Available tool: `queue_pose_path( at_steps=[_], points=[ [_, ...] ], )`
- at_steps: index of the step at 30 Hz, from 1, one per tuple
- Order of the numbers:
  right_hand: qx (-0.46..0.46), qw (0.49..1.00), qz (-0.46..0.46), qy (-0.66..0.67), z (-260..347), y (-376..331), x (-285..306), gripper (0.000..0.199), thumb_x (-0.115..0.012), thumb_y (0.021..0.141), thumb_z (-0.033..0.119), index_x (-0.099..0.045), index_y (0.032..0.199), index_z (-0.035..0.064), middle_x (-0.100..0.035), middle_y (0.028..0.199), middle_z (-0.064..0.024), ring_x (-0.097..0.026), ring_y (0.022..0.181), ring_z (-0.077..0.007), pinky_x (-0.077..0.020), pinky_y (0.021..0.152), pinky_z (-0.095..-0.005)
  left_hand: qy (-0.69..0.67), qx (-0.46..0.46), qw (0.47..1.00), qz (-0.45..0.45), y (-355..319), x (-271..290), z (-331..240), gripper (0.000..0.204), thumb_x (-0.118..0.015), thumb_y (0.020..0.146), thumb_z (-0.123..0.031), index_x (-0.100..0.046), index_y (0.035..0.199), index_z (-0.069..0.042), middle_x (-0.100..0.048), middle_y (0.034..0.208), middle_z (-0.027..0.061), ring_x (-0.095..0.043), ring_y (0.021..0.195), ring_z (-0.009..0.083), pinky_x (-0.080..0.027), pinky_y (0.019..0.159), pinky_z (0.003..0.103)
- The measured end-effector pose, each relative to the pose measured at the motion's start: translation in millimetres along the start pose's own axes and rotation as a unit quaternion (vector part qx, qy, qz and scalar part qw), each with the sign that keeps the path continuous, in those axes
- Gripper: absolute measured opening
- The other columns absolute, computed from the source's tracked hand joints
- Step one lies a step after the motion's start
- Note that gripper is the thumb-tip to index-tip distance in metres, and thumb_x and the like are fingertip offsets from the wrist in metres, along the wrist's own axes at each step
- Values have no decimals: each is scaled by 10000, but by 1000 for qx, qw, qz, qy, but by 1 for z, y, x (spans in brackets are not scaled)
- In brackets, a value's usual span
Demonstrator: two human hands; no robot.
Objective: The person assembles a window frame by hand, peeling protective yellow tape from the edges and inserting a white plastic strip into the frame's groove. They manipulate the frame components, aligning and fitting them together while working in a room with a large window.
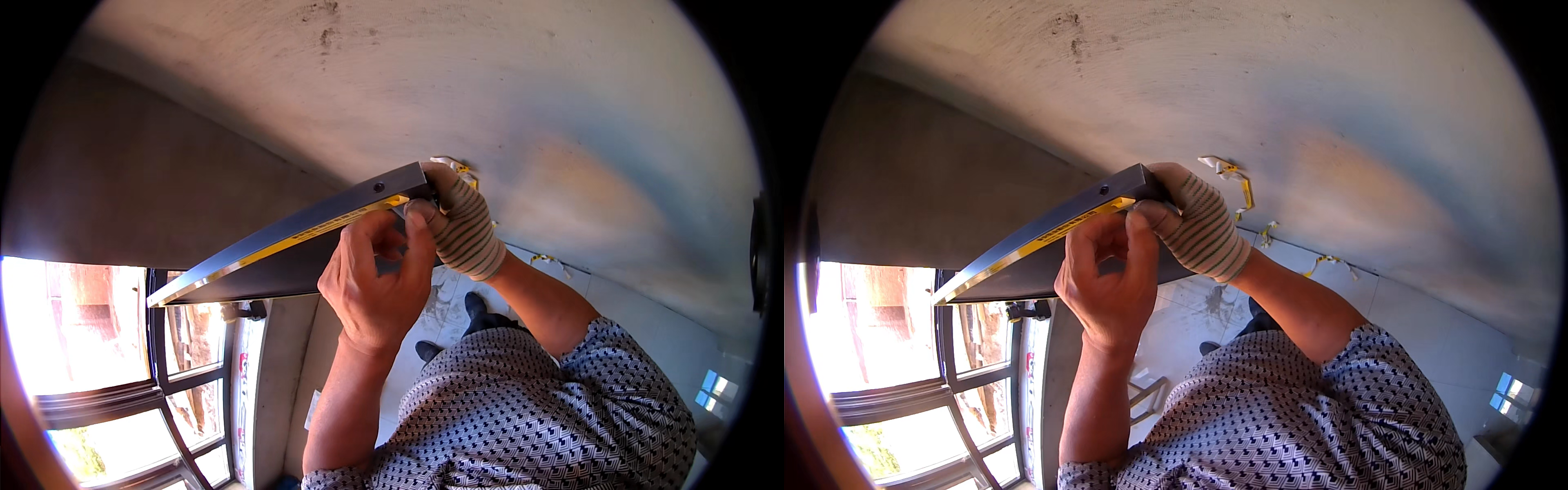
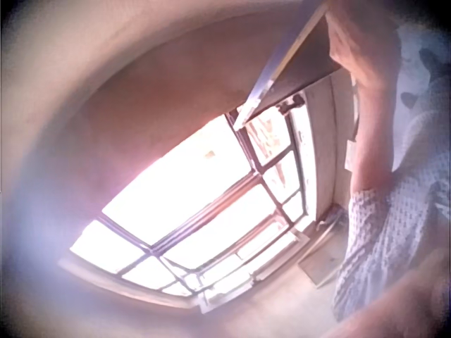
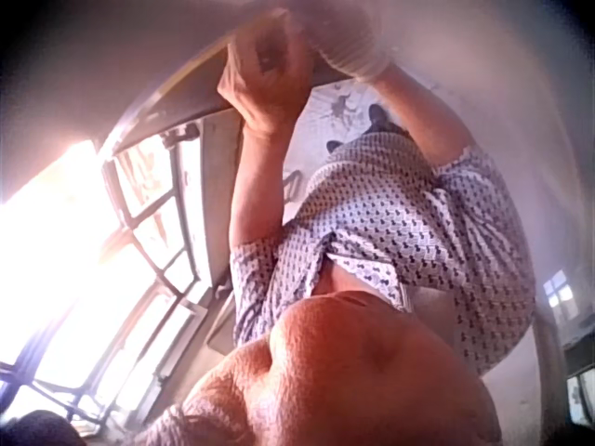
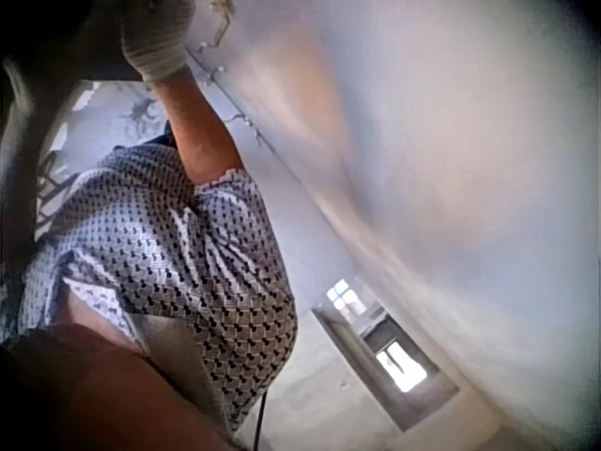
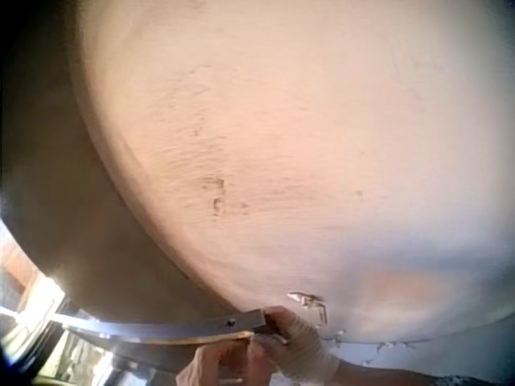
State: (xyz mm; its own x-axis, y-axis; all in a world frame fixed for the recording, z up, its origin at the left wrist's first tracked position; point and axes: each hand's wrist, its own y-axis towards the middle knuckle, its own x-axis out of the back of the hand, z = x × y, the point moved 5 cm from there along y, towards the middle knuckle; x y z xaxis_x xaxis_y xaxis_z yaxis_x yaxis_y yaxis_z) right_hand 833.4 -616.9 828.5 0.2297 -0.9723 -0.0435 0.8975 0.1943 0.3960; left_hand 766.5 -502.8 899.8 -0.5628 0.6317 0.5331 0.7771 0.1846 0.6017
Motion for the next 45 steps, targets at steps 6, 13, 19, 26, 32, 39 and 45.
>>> queue_pose_path(
  at_steps=[6, 13, 19, 26, 32, 39, 45],
  points=[
    [0, 1000, -14, -20, -2, 1, -3, 368, -708, 963, 281, -589, 1226, 53, -647, 1022, -37, -596, 927, -111, -529, 835, -293, -9, 11, 1000, -8, 5, -3, 5, 153, -768, 897, -105, -650, 907, -8, -718, 761, 65, -710, 662, 111, -554, 609, 238],
    [-6, 1000, -7, 23, -7, 4, -4, 350, -705, 965, 272, -597, 1214, 51, -649, 1017, -34, -590, 912, -109, -521, 826, -290, -9, -13, 999, -29, 7, -8, 4, 113, -743, 896, -105, -640, 899, -61, -676, 683, 24, -674, 563, 147, -521, 543, 260],
    [-23, 998, -13, 56, -24, 1, -4, 347, -708, 958, 271, -601, 1202, 49, -645, 1011, -41, -588, 891, -120, -516, 809, -297, 12, -54, 998, -16, 9, -11, 4, 103, -719, 894, -88, -619, 873, -73, -643, 687, 33, -649, 572, 191, -496, 519, 303],
    [34, 999, -14, 13, -12, -1, -2, 384, -704, 961, 352, -618, 1172, 43, -616, 941, -26, -554, 845, -120, -497, 760, -280, 10, -81, 996, 24, 8, 5, 11, 132, -717, 816, -20, -603, 814, -85, -614, 715, 39, -645, 636, 225, -500, 566, 328],
    [-17, 1000, 3, 20, -8, -1, 1, 398, -707, 958, 384, -629, 1155, 47, -616, 888, -7, -537, 791, -82, -469, 696, -237, 54, -106, 992, 48, -3, 39, 29, 178, -715, 740, 44, -599, 796, -79, -602, 693, 36, -581, 579, 208, -467, 542, 315],
    [9, 1000, -22, -13, -10, -4, -3, 358, -712, 956, 349, -638, 1129, 45, -629, 843, 0, -563, 760, -91, -487, 690, -256, 195, -124, 972, 32, -19, 88, 57, 134, -740, 744, -1, -652, 817, -71, -642, 1071, 94, -589, 944, 285, -499, 791, 390],
    [218, 916, -157, -297, 40, -10, -1, 380, -752, 897, 226, -629, 1214, 57, -654, 1046, -93, -607, 1009, -224, -488, 906, -355, 168, -135, 975, 51, -9, 85, 67, 110, -726, 723, -1, -646, 784, -45, -510, 1414, 189, -432, 1368, 410, -311, 1153, 555]
  ],
)
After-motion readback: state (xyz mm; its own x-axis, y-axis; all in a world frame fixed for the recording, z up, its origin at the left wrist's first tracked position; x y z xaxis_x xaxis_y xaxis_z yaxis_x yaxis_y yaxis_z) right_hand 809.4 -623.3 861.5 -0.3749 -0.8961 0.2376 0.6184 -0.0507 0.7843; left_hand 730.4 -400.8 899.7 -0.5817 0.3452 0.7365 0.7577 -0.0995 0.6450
